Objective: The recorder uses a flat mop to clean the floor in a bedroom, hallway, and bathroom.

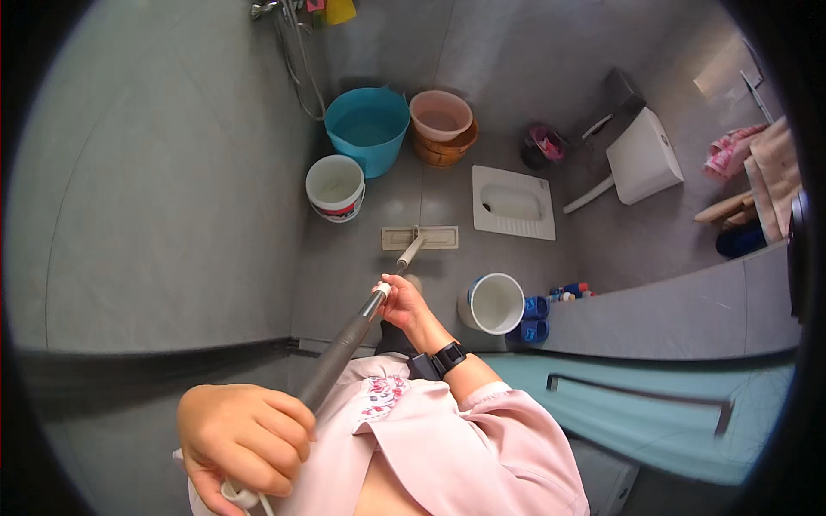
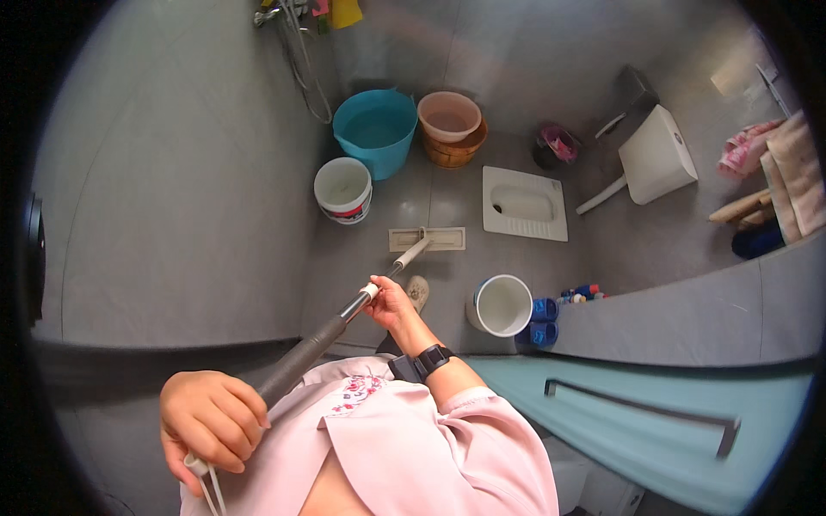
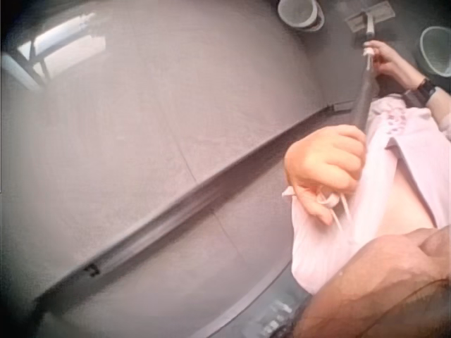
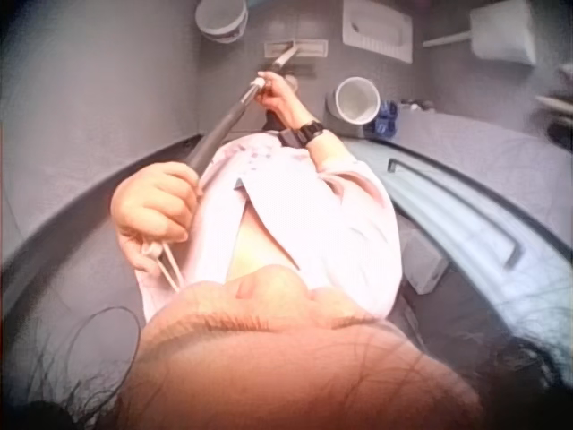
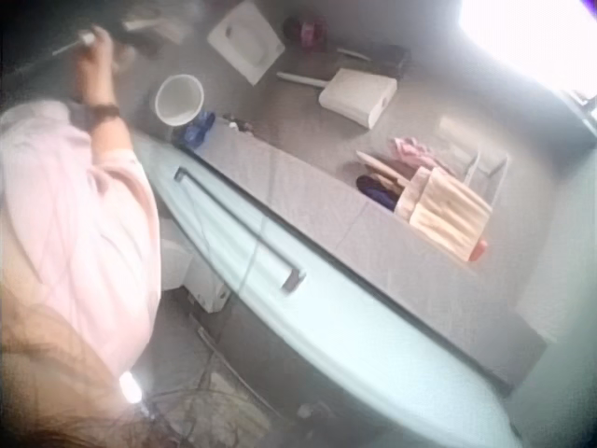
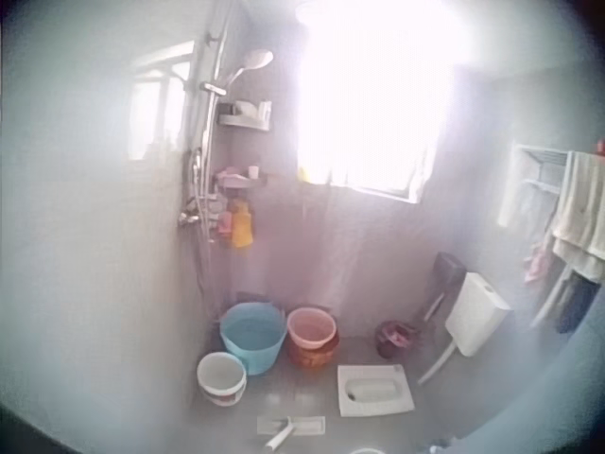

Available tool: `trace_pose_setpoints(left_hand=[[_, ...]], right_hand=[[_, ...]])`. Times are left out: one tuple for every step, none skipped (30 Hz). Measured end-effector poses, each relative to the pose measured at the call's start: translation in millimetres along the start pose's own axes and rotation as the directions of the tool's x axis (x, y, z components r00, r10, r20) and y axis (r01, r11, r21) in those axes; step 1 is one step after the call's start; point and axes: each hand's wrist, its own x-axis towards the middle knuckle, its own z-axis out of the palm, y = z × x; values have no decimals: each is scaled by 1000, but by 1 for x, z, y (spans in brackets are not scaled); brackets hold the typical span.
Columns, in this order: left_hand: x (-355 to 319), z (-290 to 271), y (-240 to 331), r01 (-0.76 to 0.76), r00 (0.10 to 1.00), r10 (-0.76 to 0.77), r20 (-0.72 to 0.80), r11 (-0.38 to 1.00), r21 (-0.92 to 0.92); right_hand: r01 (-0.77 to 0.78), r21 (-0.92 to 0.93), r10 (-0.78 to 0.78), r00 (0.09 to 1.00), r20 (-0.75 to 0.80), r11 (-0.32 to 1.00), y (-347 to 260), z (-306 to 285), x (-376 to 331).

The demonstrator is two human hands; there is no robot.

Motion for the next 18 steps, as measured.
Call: trace_pose_setpoints(left_hand=[[-3,-19,-14,1,1000,-1,4,1000,-3],[-5,-38,-30,35,999,-35,-14,999,6],[-2,-57,-45,69,997,-68,-39,998,15],[3,-75,-62,62,996,-61,-72,998,4],[10,-93,-77,64,995,-64,-76,998,-1],[14,-110,-92,81,992,-81,-102,997,1],[17,-127,-107,99,987,-98,-128,995,1],[19,-144,-120,107,984,-108,-143,994,-14],[21,-160,-133,114,983,-117,-144,993,-28],[24,-177,-148,141,974,-139,-178,990,-4],[27,-192,-163,169,964,-162,-211,985,18],[30,-203,-179,225,943,-201,-265,972,64],[33,-214,-197,293,911,-244,-333,950,105],[34,-222,-217,344,874,-285,-394,935,86],[32,-227,-235,402,825,-333,-457,914,60],[32,-231,-250,449,813,-380,-441,891,59],[35,-234,-260,387,851,-352,-390,922,13],[40,-239,-265,367,870,-328,-369,929,41]], right_hand=[[2,5,-2,1000,0,1000,-16,1,20],[2,7,-2,1000,-7,1000,-33,3,41],[-4,4,4,1000,-17,1000,-51,3,61],[-35,24,35,999,-1,999,-69,2,82],[-39,26,40,999,-5,999,-88,0,102],[-49,38,50,998,-36,998,-105,4,116],[-58,51,62,996,-68,997,-120,8,131],[-49,19,50,994,-98,999,-134,13,148],[-56,30,59,993,-106,998,-149,17,167],[-41,0,41,993,-114,999,-167,20,185],[-27,-30,23,992,-122,999,-182,22,203],[-2,-19,0,992,-130,1000,-197,22,223],[27,-9,-28,990,-139,1000,-211,16,244],[39,54,-32,991,-132,998,-225,8,261],[34,68,-25,990,-138,997,-230,5,270],[34,53,-22,977,-211,998,-235,0,276],[33,38,-21,959,-283,999,-240,-4,282],[28,83,0,950,-311,996,-245,-4,286]])
